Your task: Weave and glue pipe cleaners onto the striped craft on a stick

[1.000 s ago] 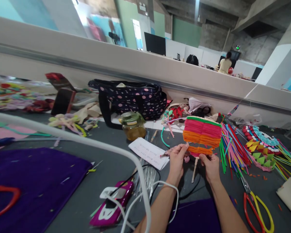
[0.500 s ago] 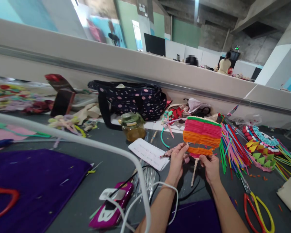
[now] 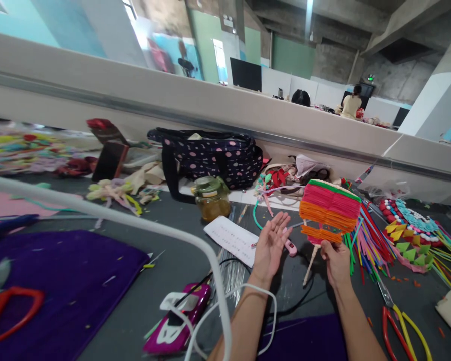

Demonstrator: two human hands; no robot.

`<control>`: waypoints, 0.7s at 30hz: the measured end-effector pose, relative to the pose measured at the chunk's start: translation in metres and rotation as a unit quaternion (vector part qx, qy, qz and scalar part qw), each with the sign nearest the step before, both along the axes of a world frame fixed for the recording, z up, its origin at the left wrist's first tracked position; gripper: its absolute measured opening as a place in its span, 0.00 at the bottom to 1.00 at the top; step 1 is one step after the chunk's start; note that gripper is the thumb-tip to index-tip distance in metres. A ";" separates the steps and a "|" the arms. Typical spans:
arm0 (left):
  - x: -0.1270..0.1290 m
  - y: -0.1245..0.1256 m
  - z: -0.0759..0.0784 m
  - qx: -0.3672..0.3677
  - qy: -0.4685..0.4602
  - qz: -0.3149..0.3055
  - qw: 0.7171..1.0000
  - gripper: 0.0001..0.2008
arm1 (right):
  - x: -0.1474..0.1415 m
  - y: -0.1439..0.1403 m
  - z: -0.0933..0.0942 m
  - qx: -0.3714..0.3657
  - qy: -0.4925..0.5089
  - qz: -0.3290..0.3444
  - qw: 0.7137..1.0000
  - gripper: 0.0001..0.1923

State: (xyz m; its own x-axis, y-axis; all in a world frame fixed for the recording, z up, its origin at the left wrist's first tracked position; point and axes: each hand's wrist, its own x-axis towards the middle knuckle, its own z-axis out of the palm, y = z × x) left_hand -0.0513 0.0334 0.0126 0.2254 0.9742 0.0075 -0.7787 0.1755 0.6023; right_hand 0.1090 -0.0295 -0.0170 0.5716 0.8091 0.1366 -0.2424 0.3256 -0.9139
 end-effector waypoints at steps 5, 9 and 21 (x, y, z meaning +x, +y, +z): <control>-0.001 0.001 -0.004 0.018 0.020 0.019 0.999 0.19 | 0.016 0.000 0.006 0.011 0.044 -0.043 0.998 0.16; 0.001 0.002 -0.006 0.026 0.030 0.024 0.999 0.19 | 0.023 0.000 0.008 0.025 0.048 -0.051 0.997 0.16; -0.031 -0.086 0.084 0.301 0.053 -0.134 0.942 0.23 | 0.028 0.000 0.001 0.022 0.075 -0.064 0.995 0.15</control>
